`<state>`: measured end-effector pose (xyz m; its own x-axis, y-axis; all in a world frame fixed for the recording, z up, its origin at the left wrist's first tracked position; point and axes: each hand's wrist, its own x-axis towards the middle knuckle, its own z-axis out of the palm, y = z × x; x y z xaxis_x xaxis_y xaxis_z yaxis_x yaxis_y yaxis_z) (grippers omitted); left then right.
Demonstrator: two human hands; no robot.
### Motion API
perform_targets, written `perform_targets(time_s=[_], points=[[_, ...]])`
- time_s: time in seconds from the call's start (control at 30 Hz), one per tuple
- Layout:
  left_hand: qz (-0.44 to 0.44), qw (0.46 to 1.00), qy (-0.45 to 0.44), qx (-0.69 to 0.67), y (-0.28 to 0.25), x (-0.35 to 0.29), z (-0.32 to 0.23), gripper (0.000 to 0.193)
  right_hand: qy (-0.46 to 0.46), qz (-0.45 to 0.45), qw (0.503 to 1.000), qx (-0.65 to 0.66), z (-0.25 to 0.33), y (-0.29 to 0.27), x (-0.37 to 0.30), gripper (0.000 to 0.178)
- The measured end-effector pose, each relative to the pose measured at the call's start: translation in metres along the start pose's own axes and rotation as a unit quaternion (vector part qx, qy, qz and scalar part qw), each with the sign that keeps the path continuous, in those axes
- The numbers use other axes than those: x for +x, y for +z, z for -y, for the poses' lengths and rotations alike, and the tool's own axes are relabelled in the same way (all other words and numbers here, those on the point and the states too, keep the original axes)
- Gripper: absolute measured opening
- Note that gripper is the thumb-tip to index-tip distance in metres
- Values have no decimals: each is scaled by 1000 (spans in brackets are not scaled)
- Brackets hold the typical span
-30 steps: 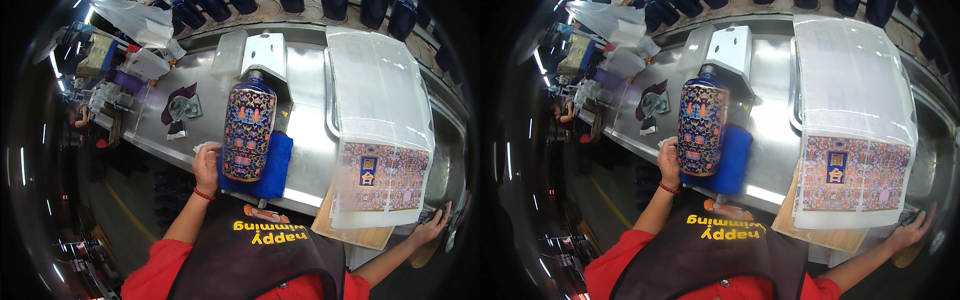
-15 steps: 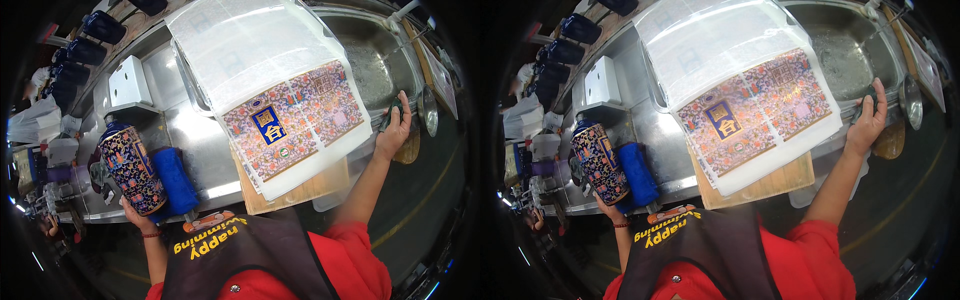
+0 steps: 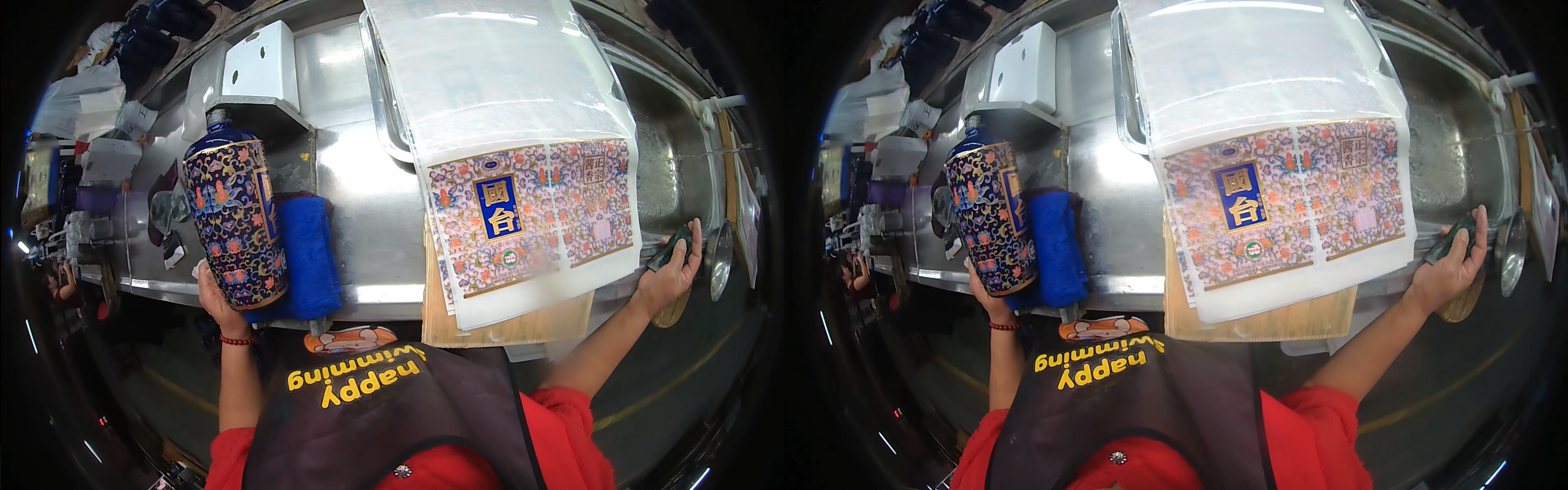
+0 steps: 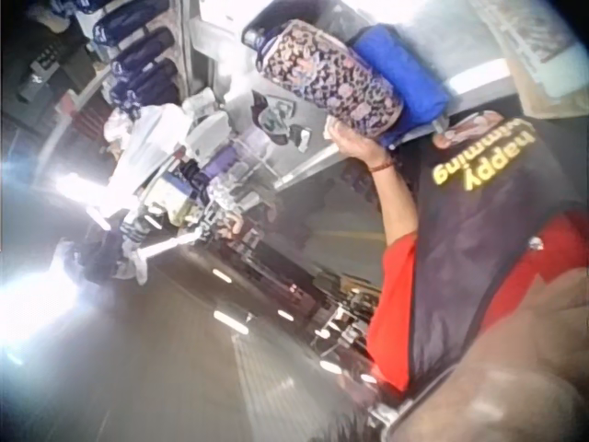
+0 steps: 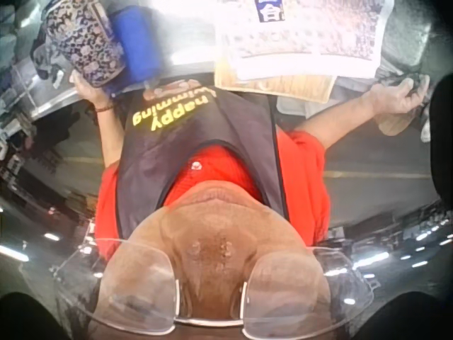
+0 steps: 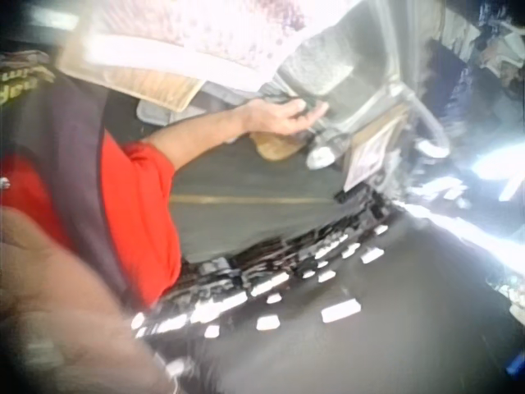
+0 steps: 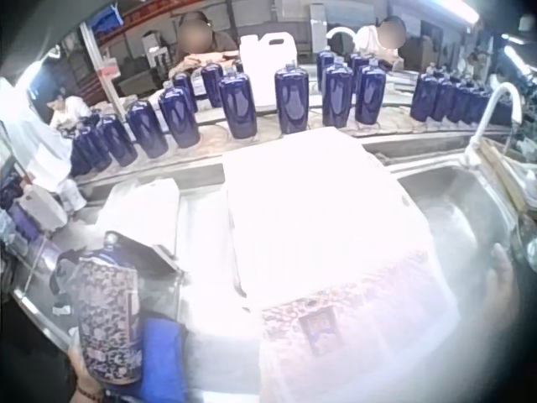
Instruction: The person applies a decorative sticker to a blue ceramic bottle, smooths it with fingers, and uses a green plastic scraper to press the sticker firmly onto the curved surface. The person rotates the bottle to align and smooth the sticker, then continues scraping to remove air bubbles.
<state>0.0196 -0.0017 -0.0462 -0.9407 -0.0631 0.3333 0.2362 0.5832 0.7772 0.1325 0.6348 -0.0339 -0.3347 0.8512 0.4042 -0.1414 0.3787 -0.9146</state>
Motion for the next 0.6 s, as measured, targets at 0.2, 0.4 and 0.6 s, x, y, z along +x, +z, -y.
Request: perform_targets(time_s=[0.2, 0.4, 0.6], points=[[2, 1000, -10, -16, 0, 0, 0, 41, -11, 4, 1000, -7, 1, 1, 0, 36], [-2, 1000, -10, -12, 1, -1, -1, 42, -15, 5, 1000, -12, 1, 1, 0, 37], [-5, 1000, -9, -3, -1, -2, 1, 42, -6, 8, 1000, -12, -1, -2, 1, 37]])
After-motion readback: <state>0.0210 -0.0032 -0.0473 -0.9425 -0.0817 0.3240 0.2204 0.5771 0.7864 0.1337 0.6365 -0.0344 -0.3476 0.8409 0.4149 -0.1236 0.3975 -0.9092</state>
